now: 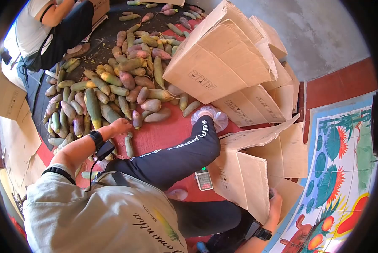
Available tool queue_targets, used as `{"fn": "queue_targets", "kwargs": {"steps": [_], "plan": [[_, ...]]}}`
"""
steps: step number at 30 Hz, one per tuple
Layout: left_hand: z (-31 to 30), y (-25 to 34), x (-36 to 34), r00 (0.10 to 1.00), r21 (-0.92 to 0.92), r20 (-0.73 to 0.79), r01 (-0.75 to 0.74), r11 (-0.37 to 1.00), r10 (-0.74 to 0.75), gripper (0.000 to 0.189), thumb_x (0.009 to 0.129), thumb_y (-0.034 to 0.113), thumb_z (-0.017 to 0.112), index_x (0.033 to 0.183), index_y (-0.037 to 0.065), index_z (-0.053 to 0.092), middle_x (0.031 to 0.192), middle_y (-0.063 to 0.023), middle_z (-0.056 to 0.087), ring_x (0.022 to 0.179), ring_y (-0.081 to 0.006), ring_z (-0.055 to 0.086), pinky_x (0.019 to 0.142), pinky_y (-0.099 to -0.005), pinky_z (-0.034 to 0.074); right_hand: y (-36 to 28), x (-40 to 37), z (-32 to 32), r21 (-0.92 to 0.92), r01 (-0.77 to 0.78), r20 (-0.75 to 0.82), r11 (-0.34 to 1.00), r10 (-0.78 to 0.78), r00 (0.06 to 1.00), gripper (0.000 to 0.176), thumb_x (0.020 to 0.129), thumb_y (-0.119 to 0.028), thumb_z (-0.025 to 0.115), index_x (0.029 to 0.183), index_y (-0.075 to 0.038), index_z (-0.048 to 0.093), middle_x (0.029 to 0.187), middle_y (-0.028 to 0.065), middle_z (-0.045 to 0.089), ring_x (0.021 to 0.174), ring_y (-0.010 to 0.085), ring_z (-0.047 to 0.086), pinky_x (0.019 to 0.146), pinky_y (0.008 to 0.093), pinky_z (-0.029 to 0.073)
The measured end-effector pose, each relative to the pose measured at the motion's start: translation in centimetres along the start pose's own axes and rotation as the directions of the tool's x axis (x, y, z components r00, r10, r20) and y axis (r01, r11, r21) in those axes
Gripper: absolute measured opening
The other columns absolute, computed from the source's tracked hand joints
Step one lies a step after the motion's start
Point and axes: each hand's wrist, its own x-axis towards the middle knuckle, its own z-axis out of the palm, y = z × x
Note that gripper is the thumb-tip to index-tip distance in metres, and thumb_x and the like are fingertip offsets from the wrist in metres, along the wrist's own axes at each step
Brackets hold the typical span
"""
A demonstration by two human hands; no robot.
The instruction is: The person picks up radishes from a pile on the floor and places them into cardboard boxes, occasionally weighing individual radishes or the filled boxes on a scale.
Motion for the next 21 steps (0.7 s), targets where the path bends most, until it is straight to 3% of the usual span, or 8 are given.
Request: {"fn": "queue_targets", "kwargs": {"steps": [7,12,13,14,15,16,18,21], "plan": [[0.2,-1.1,0.8,1.000,-0.007,-0.002,0.024,1.000,-0.024,0.028,0.085,0.025,0.047,0.097,0.000,0.055,0.089,-0.0081,0.062,0.074,-0.0212,0.062,0.062,-0.0314,0.050,-3.5,-0.2,-1.1,0.117,0.000,-0.134,0.993,0.015,0.991,0.034,0.064,-0.004,0.069,0.096,0.001,0.059,0.091,0.0175,0.062,0.088,0.0287,0.060,0.079,0.0332,0.045],[-0.1,-1.7,1.3,0.998,-0.010,0.000,0.061,0.998,-0.061,0.026,0.083,0.021,0.050,0.099,0.002,0.055,0.091,-0.0058,0.060,0.078,-0.0202,0.061,0.063,-0.0321,0.050,-4.6,0.4,-1.7,-0.099,0.079,-0.318,0.992,-0.106,0.942,0.025,0.072,-0.008,0.063,0.095,0.002,0.058,0.093,0.0174,0.061,0.087,0.0286,0.059,0.078,0.0343,0.044],[-1.0,-4.7,3.2,0.967,0.164,0.082,-0.251,0.954,0.241,0.026,0.084,0.021,0.050,0.102,0.002,0.053,0.091,-0.0068,0.061,0.077,-0.0203,0.062,0.061,-0.0298,0.049,-4.7,0.6,-1.7,-0.103,0.069,-0.320,0.992,-0.099,0.942,0.025,0.072,-0.008,0.063,0.095,0.002,0.058,0.093,0.0174,0.061,0.087,0.0286,0.059,0.078,0.0343,0.044],[-0.6,-2.9,2.1,0.838,0.295,0.217,-0.544,0.785,0.500,0.028,0.085,0.021,0.050,0.105,0.002,0.051,0.091,-0.0079,0.061,0.077,-0.0204,0.062,0.058,-0.0276,0.049,-4.8,0.7,-1.8,-0.035,0.068,-0.301,0.997,-0.076,0.951,0.023,0.074,-0.010,0.061,0.094,0.002,0.058,0.092,0.0173,0.061,0.086,0.0285,0.059,0.078,0.0345,0.044],[0.0,-1.1,0.8,0.993,0.063,0.066,-0.099,0.993,0.094,0.028,0.085,0.021,0.050,0.106,0.002,0.051,0.094,-0.0081,0.060,0.078,-0.0197,0.062,0.059,-0.0272,0.049,-4.9,0.7,-2.0,0.032,0.060,-0.282,0.998,-0.049,0.958,0.022,0.077,-0.012,0.059,0.094,0.002,0.058,0.091,0.0172,0.062,0.085,0.0284,0.059,0.078,0.0347,0.044],[-1.6,-7.7,5.4,0.895,-0.054,0.217,-0.388,0.920,0.390,0.028,0.086,0.022,0.050,0.106,0.003,0.051,0.098,-0.0082,0.058,0.078,-0.0186,0.061,0.059,-0.0274,0.049,-5.2,0.5,-2.4,0.023,0.034,-0.287,0.999,-0.025,0.958,0.022,0.077,-0.012,0.059,0.094,0.002,0.058,0.091,0.0172,0.062,0.085,0.0284,0.059,0.078,0.0347,0.044],[-0.1,0.0,0.0,0.998,-0.079,0.021,0.061,0.995,-0.060,0.028,0.086,0.023,0.050,0.105,0.003,0.051,0.100,-0.0081,0.057,0.075,-0.0174,0.059,0.061,-0.0281,0.048,-6.0,-0.2,-2.8,0.085,0.068,-0.337,0.994,-0.036,0.941,0.022,0.080,-0.015,0.057,0.093,0.003,0.059,0.090,0.0173,0.062,0.085,0.0283,0.059,0.078,0.0343,0.044],[0.1,1.1,-0.8,0.998,-0.080,-0.002,0.055,0.995,-0.055,0.028,0.086,0.025,0.049,0.104,0.004,0.052,0.092,-0.0064,0.058,0.073,-0.0168,0.057,0.062,-0.0287,0.048,-7.2,-1.9,-3.4,0.122,0.088,-0.441,0.989,-0.025,0.897,0.022,0.082,-0.016,0.055,0.092,0.003,0.059,0.089,0.0171,0.062,0.084,0.0284,0.059,0.077,0.0342,0.043]]}}
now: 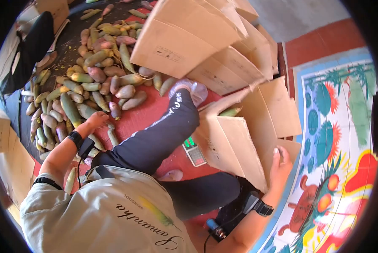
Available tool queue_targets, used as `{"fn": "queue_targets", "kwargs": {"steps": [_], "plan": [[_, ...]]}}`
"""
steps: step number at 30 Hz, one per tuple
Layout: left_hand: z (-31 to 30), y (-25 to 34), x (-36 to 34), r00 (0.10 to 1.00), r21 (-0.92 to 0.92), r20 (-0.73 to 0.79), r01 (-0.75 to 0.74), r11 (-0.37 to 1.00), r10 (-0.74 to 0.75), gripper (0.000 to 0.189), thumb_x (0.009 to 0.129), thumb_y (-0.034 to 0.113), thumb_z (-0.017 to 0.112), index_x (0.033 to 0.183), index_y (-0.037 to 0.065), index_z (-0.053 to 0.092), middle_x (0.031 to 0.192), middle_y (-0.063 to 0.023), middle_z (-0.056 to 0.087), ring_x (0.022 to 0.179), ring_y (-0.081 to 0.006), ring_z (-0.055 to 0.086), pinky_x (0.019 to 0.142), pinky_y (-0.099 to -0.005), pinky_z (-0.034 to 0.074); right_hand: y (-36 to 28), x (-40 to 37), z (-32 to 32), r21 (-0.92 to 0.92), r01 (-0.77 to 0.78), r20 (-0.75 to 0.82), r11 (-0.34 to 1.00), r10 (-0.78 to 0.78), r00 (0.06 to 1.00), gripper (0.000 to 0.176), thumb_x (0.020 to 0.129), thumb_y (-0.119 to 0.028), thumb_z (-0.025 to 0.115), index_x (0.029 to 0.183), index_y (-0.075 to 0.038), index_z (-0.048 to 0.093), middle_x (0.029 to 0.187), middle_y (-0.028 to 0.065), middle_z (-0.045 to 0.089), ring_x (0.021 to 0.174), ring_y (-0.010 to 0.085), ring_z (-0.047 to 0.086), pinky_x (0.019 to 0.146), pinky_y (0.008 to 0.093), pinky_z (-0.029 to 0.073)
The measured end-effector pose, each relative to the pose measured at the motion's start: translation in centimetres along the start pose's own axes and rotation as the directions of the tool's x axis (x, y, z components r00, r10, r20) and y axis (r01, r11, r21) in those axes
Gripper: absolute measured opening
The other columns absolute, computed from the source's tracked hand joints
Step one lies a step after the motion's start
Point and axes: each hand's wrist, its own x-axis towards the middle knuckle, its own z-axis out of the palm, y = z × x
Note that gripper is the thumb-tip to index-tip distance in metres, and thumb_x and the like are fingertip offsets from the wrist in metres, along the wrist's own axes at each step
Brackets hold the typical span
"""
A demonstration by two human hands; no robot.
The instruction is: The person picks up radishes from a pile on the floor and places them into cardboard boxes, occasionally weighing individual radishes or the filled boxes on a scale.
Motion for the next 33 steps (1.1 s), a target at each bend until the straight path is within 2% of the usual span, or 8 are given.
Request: {"fn": "queue_targets", "kwargs": {"steps": [5,7,9,15,18,20,27,33], "plan": [[0.7,0.5,0.1,0.999,0.007,0.039,-0.006,1.000,0.006,0.025,0.087,0.025,0.048,0.100,0.004,0.053,0.090,-0.0061,0.059,0.075,-0.0156,0.057,0.065,-0.0289,0.047,0.0,-3.0,-0.9,-0.018,0.037,-0.135,0.999,-0.039,0.990,0.017,0.084,-0.013,0.052,0.090,0.002,0.059,0.086,0.0149,0.061,0.081,0.0278,0.058,0.075,0.0347,0.044],[0.9,0.4,0.3,0.996,-0.033,0.052,-0.074,0.997,0.076,0.022,0.086,0.024,0.047,0.093,0.003,0.053,0.081,-0.0056,0.057,0.068,-0.0161,0.056,0.059,-0.0292,0.045,0.0,-4.6,-0.9,-0.103,0.097,-0.225,0.990,-0.119,0.967,0.013,0.084,-0.009,0.051,0.088,0.001,0.058,0.084,0.0139,0.059,0.079,0.0276,0.056,0.072,0.0344,0.043],[1.2,0.7,0.3,0.995,-0.010,0.067,-0.071,0.997,0.071,0.021,0.087,0.023,0.046,0.093,0.003,0.052,0.080,-0.0059,0.057,0.069,-0.0165,0.056,0.060,-0.0285,0.044,0.2,-5.8,-0.8,-0.112,0.083,-0.242,0.990,-0.109,0.964,0.010,0.083,-0.007,0.051,0.087,0.000,0.057,0.082,0.0130,0.057,0.075,0.0272,0.055,0.069,0.0343,0.043],[1.3,0.8,0.6,0.990,-0.036,0.105,-0.093,0.995,0.096,0.024,0.087,0.023,0.045,0.100,0.003,0.050,0.089,-0.0096,0.058,0.075,-0.0187,0.059,0.059,-0.0283,0.044,1.0,-9.1,-0.3,-0.088,0.016,-0.343,0.996,-0.046,0.938,0.009,0.084,-0.005,0.049,0.085,0.000,0.056,0.081,0.0118,0.056,0.073,0.0254,0.054,0.064,0.0338,0.042],[1.0,0.3,1.1,0.987,-0.033,0.121,-0.099,0.995,0.102,0.026,0.087,0.023,0.046,0.102,0.002,0.049,0.093,-0.0107,0.058,0.076,-0.0193,0.059,0.060,-0.0284,0.045,1.3,-10.2,0.2,-0.092,0.029,-0.412,0.995,-0.064,0.909,0.008,0.084,-0.004,0.048,0.084,0.001,0.055,0.081,0.0124,0.056,0.075,0.0259,0.054,0.065,0.0342,0.042],[1.2,0.7,0.5,0.993,0.002,0.095,-0.075,0.997,0.074,0.027,0.087,0.024,0.047,0.102,0.002,0.049,0.093,-0.0104,0.059,0.076,-0.0193,0.059,0.061,-0.0283,0.045,1.6,-11.0,0.7,-0.173,0.086,-0.478,0.981,-0.160,0.864,0.008,0.083,-0.004,0.047,0.083,0.002,0.054,0.083,0.0131,0.056,0.076,0.0274,0.053,0.067,0.0354,0.043],[1.6,1.4,-0.8,0.994,0.010,0.087,-0.075,0.997,0.074,0.026,0.086,0.024,0.047,0.100,0.003,0.050,0.092,-0.0104,0.059,0.076,-0.0194,0.059,0.061,-0.0289,0.046,1.5,-13.5,3.1,-0.340,0.210,-0.428,0.917,-0.350,0.833,0.012,0.083,-0.012,0.050,0.084,0.000,0.055,0.090,0.0124,0.055,0.082,0.0298,0.051,0.071,0.0391,0.042],[1.8,1.6,-0.7,0.996,0.029,0.065,-0.055,0.998,0.053,0.025,0.086,0.023,0.048,0.098,0.002,0.050,0.090,-0.0112,0.057,0.076,-0.0207,0.059,0.060,-0.0295,0.048,2.1,-13.6,3.7,-0.323,0.168,-0.460,0.931,-0.310,0.832,0.015,0.082,-0.013,0.053,0.092,-0.002,0.054,0.102,0.0130,0.054,0.091,0.0304,0.050,0.078,0.0408,0.040]]}}
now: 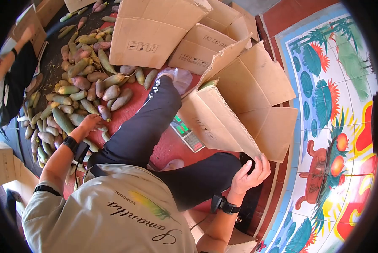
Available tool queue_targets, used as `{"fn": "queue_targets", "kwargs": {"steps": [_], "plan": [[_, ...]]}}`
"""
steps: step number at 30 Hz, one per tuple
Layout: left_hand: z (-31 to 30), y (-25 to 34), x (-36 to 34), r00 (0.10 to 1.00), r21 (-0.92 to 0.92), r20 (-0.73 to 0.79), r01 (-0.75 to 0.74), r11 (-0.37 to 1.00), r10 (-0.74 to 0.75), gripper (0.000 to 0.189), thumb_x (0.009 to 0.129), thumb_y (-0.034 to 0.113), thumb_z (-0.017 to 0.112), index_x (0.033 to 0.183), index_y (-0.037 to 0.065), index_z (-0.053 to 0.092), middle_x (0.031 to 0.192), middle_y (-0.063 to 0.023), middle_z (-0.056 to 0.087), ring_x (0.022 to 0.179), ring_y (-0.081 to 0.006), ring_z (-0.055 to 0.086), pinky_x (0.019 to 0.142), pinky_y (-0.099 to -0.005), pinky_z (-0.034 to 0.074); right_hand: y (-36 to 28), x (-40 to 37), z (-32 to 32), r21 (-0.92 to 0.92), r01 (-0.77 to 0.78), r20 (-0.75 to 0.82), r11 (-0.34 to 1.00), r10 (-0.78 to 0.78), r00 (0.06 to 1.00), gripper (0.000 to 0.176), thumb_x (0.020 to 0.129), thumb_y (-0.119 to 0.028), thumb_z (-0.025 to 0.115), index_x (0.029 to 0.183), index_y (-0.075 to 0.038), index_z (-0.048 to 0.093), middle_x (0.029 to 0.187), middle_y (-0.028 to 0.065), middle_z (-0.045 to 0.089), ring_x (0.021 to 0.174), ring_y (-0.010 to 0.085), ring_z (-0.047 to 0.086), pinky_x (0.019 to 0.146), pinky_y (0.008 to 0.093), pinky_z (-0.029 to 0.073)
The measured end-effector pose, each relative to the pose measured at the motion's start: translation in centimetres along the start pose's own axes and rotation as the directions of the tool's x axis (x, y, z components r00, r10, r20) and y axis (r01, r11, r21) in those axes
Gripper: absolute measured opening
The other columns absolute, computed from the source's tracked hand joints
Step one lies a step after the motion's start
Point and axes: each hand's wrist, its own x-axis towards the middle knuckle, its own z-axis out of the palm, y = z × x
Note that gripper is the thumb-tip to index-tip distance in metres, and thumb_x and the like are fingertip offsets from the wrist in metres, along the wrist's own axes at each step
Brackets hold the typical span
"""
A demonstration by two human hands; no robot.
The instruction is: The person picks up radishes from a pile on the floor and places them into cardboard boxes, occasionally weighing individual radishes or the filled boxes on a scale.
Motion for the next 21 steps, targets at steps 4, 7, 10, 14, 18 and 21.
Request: {"fn": "queue_targets", "kwargs": {"steps": [4,7,10,14,18,21], "plan": [[0.4,0.3,-0.4,1.000,-0.023,0.014,-0.003,1.000,0.003,0.023,0.086,0.022,0.048,0.096,0.002,0.050,0.087,-0.0104,0.057,0.075,-0.0207,0.059,0.061,-0.0293,0.048,-0.2,-0.3,0.1,-0.091,0.087,-0.013,0.992,-0.088,0.996,0.015,0.083,-0.014,0.052,0.092,-0.002,0.054,0.106,0.0135,0.053,0.095,0.0311,0.049,0.081,0.0420,0.039],[0.6,0.4,-0.7,1.000,-0.018,0.009,-0.002,1.000,0.002,0.021,0.086,0.022,0.047,0.094,0.002,0.050,0.085,-0.0094,0.057,0.074,-0.0201,0.058,0.061,-0.0294,0.048,-0.2,-1.3,0.5,-0.077,0.083,-0.003,0.994,-0.084,0.996,0.016,0.083,-0.016,0.051,0.091,-0.002,0.055,0.107,0.0133,0.053,0.096,0.0311,0.049,0.082,0.0421,0.039],[0.5,0.2,-0.2,1.000,0.016,0.007,0.005,1.000,-0.005,0.021,0.086,0.022,0.047,0.094,0.003,0.051,0.085,-0.0085,0.057,0.074,-0.0192,0.058,0.062,-0.0293,0.047,-0.4,-1.7,0.7,-0.067,0.086,0.009,0.994,-0.086,0.996,0.016,0.082,-0.015,0.052,0.092,-0.002,0.055,0.105,0.0130,0.054,0.094,0.0306,0.050,0.081,0.0408,0.040],[0.6,0.0,0.2,1.000,0.027,0.006,0.016,1.000,-0.016,0.021,0.086,0.023,0.046,0.094,0.004,0.051,0.085,-0.0071,0.057,0.073,-0.0177,0.058,0.061,-0.0284,0.045,0.0,-2.7,1.8,0.032,0.031,0.088,0.999,-0.033,0.996,0.016,0.079,-0.010,0.055,0.092,-0.001,0.056,0.098,0.0123,0.055,0.089,0.0293,0.052,0.077,0.0379,0.043],[0.7,0.1,0.2,1.000,0.076,0.004,0.018,0.997,-0.018,0.020,0.086,0.023,0.047,0.094,0.005,0.052,0.084,-0.0059,0.058,0.073,-0.0167,0.058,0.060,-0.0278,0.044,0.7,-3.7,3.1,0.128,-0.060,0.175,0.990,0.037,0.984,0.016,0.076,-0.007,0.056,0.091,-0.001,0.056,0.095,0.0129,0.055,0.086,0.0306,0.052,0.075,0.0402,0.043],[0.3,-0.8,0.8,0.999,0.046,0.011,0.047,0.998,-0.048,0.020,0.086,0.024,0.047,0.094,0.006,0.052,0.085,-0.0052,0.058,0.072,-0.0160,0.058,0.059,-0.0276,0.043,1.2,-4.3,4.0,0.124,-0.092,0.239,0.988,0.060,0.969,0.018,0.076,-0.007,0.056,0.092,-0.001,0.055,0.093,0.0136,0.055,0.085,0.0313,0.052,0.074,0.0402,0.043]]}}
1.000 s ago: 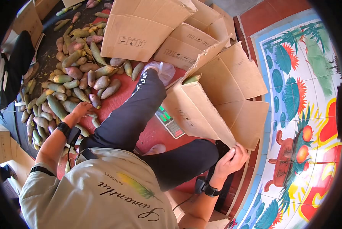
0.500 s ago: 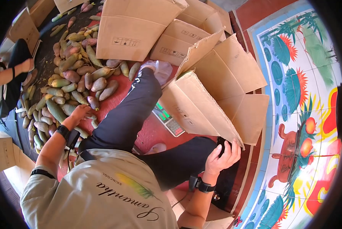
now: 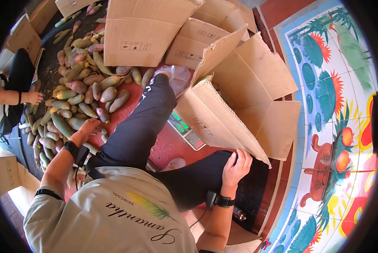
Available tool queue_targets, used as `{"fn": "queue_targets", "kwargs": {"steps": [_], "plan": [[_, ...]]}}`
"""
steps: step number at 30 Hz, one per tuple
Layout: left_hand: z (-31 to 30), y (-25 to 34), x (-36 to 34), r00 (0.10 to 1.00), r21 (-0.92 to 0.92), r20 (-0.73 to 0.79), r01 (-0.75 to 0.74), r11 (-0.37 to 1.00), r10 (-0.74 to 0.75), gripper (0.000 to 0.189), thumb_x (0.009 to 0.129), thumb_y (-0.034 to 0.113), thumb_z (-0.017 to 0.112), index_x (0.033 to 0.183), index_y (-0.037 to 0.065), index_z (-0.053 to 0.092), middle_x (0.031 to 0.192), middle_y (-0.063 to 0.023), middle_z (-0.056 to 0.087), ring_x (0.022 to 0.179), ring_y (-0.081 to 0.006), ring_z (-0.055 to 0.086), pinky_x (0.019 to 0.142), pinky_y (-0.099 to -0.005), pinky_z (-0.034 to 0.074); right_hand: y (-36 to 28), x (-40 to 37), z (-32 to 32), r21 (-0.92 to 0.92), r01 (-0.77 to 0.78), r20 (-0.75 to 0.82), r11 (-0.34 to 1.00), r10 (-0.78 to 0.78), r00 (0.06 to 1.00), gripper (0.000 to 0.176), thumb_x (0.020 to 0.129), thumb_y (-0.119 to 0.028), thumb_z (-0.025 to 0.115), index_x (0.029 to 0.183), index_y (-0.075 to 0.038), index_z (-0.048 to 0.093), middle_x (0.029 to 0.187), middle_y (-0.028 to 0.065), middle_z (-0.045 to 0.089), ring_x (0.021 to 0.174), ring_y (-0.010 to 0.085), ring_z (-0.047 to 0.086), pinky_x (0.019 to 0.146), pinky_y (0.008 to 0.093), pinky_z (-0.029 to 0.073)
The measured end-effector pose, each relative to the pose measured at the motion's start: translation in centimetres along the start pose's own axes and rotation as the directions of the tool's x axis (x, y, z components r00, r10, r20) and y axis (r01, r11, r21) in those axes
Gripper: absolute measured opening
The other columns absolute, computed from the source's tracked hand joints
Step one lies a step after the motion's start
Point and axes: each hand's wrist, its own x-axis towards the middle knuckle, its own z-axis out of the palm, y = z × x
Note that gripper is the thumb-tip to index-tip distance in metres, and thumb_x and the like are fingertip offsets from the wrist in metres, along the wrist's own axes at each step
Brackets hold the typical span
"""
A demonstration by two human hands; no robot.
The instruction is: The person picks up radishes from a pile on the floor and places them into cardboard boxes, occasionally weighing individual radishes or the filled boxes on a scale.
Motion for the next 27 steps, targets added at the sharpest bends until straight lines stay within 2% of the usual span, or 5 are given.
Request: {"fn": "queue_targets", "kwargs": {"steps": [3,6,11,27], "plan": [[0.3,0.3,-0.4,0.999,0.004,-0.022,0.023,1.000,-0.023,0.022,0.088,0.023,0.047,0.098,0.005,0.054,0.085,-0.0039,0.060,0.072,-0.0155,0.058,0.060,-0.0272,0.045,0.1,0.0,0.4,0.008,-0.024,-0.002,1.000,0.024,1.000,0.019,0.075,-0.007,0.056,0.093,-0.001,0.055,0.091,0.0140,0.055,0.084,0.0318,0.052,0.075,0.0402,0.043],[0.3,-0.3,0.2,0.999,0.025,-0.026,0.019,0.999,-0.019,0.020,0.086,0.024,0.048,0.094,0.007,0.052,0.086,-0.0042,0.059,0.070,-0.0151,0.058,0.058,-0.0274,0.043,0.2,0.1,0.6,0.015,-0.027,0.015,1.000,0.027,1.000,0.018,0.075,-0.006,0.055,0.092,-0.001,0.055,0.091,0.0141,0.055,0.084,0.0319,0.052,0.075,0.0406,0.043],[0.6,-0.6,0.4,0.998,0.053,-0.031,0.052,0.997,-0.050,0.020,0.086,0.024,0.047,0.096,0.007,0.053,0.088,-0.0043,0.060,0.069,-0.0154,0.059,0.059,-0.0271,0.044,0.1,0.3,0.7,0.051,-0.111,-0.007,0.992,0.112,0.994,0.017,0.075,-0.004,0.055,0.092,-0.001,0.055,0.091,0.0147,0.055,0.084,0.0324,0.052,0.075,0.0406,0.043],[0.5,-1.4,0.9,0.998,0.043,-0.004,0.060,0.997,-0.059,0.022,0.086,0.026,0.047,0.095,0.007,0.053,0.089,-0.0050,0.060,0.069,-0.0150,0.058,0.056,-0.0256,0.043,0.1,0.3,0.8,0.052,-0.146,-0.061,0.988,0.149,0.987,0.016,0.077,-0.005,0.054,0.092,0.000,0.054,0.091,0.0151,0.055,0.083,0.0327,0.052,0.074,0.0401,0.042]]}}
